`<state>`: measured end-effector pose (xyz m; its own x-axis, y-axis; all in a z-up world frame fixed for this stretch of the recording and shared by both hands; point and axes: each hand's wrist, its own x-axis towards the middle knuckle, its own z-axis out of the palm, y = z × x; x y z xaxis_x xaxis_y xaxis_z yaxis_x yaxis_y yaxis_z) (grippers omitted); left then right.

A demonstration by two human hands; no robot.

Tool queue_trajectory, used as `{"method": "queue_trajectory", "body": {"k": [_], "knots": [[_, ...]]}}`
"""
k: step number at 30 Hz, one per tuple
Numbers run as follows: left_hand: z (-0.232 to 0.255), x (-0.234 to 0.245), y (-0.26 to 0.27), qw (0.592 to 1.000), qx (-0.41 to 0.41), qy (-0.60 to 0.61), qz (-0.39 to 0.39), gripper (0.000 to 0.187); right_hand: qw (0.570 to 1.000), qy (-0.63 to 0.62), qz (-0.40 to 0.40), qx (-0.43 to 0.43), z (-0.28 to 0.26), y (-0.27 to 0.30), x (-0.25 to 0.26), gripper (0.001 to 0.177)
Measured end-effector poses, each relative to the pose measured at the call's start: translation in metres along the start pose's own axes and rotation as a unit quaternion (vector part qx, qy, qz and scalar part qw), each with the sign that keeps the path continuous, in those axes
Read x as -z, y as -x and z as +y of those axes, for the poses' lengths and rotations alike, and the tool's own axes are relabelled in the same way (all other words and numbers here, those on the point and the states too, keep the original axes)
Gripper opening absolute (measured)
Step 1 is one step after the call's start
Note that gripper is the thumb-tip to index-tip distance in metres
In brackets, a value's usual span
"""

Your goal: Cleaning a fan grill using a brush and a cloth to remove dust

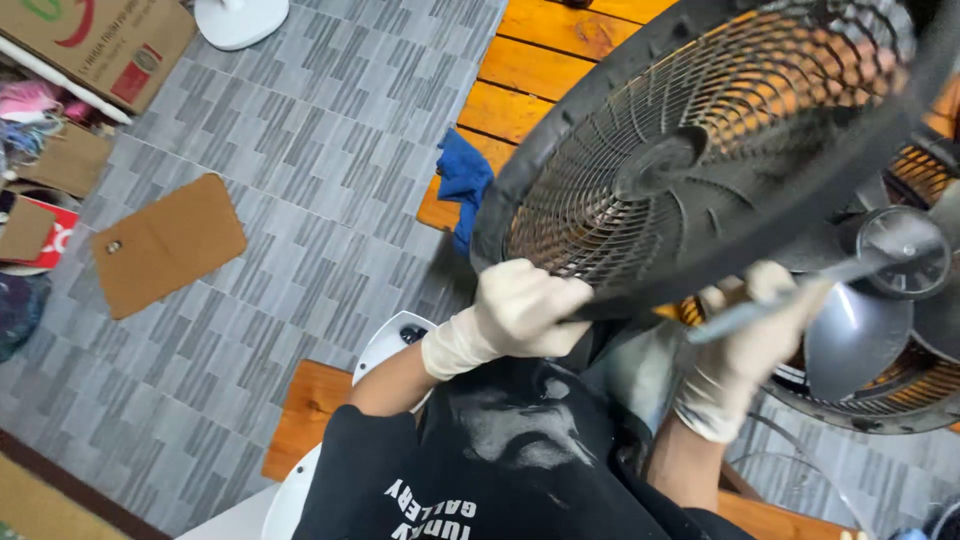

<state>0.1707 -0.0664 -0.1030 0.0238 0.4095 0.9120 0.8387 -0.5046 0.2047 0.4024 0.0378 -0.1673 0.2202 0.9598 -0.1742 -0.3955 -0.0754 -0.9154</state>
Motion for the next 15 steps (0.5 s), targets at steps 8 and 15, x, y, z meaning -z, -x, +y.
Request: {"method": "queue_trajectory", "body": {"k": [8, 15], "knots": [[-0.020, -0.035, 0.030, 0.977, -0.192, 0.007, -0.091, 0.016, 0.992, 0.046, -0.038, 0.112, -0.042, 0.028, 0.021, 0.068], [-0.045, -0.040, 0.061, 0.974, -0.190, -0.043, -0.117, 0.015, 0.993, 0.044, -0.005, 0.106, 0.018, -0.006, 0.012, 0.050]]}}
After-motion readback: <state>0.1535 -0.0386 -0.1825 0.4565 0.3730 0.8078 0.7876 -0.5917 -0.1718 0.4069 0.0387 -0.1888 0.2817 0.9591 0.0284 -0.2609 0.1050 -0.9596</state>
